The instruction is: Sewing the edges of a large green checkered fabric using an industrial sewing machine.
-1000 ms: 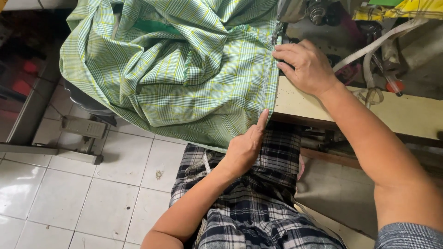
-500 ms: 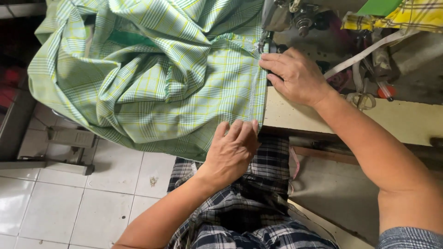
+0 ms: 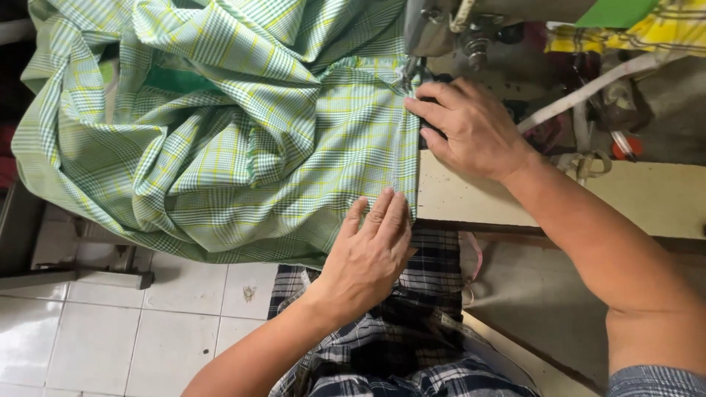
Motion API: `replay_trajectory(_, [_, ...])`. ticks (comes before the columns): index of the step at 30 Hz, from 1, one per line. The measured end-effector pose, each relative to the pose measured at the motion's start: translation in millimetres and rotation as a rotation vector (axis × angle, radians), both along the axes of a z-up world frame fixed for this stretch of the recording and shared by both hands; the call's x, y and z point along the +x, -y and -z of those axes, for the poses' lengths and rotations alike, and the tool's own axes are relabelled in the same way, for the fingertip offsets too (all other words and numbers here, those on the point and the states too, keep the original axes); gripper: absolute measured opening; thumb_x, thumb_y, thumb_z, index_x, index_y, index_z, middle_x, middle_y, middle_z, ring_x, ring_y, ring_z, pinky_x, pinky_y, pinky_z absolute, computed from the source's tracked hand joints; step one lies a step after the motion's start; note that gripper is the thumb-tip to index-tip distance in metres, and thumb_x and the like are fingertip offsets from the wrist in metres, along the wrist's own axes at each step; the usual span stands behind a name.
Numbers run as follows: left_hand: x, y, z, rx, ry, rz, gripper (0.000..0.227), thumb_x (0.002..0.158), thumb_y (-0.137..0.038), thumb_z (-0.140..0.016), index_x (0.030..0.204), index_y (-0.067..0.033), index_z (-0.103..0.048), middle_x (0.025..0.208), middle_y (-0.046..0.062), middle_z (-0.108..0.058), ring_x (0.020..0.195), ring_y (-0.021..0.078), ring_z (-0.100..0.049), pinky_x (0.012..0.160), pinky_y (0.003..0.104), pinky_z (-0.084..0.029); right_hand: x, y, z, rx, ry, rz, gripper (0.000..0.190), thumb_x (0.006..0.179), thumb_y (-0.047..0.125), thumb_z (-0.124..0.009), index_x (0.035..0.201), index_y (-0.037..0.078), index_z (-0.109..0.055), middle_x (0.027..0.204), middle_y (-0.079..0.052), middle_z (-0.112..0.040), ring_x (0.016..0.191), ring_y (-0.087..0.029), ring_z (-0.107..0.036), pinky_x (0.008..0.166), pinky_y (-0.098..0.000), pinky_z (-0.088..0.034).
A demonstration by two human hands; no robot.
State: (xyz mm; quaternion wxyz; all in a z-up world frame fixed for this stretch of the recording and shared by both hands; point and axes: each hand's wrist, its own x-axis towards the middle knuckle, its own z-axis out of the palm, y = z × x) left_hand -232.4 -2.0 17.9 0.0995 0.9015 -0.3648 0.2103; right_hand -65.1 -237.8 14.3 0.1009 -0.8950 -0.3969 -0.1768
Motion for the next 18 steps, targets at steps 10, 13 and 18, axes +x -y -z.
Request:
replay_trajectory(10, [12,3,2,-0.081,-0.021,0.007,0.051,0.097,-0.033,-0.065,0.132,0.004,-0.063,0.138,0.026,-0.059,0.139,0.0406,-0.052,0.114,0.058,-0.037,-4,-3,-1,-0.088,0.124,0.037,0.048,0.1,0.04,-0.049,0.138,0.016,-0.066,0.135,-0.005,-0.06,0.107,-0.028,-0.059,0.087,-0.0423,-0.05])
replay_trajectory(13, [16,4,5,-0.098,-0.027,-0.003,0.052,0.099,-0.035,-0.061,0.132,0.0052,-0.062,0.138,0.027,-0.059,0.138,0.041,-0.052,0.114,0.058,-0.037,-7,-2,2,-0.074,0.117,0.029,0.046,0.1,0.037,-0.049,0.137,0.018,-0.067,0.136,-0.002,-0.061,0.109,-0.025,-0.059,0.087,-0.0401,-0.05])
replay_trajectory(18, [22,2,5,-0.094,-0.031,-0.004,0.052,0.098,-0.035,-0.062,0.133,0.0034,-0.061,0.139,0.025,-0.058,0.139,0.039,-0.052,0.116,0.057,-0.036,-3,-1,4,-0.075,0.126,0.037,0.049,0.099,0.038,-0.049,0.141,0.02,-0.067,0.137,0.0,-0.061,0.108,-0.025,-0.059,0.088,-0.0402,-0.051])
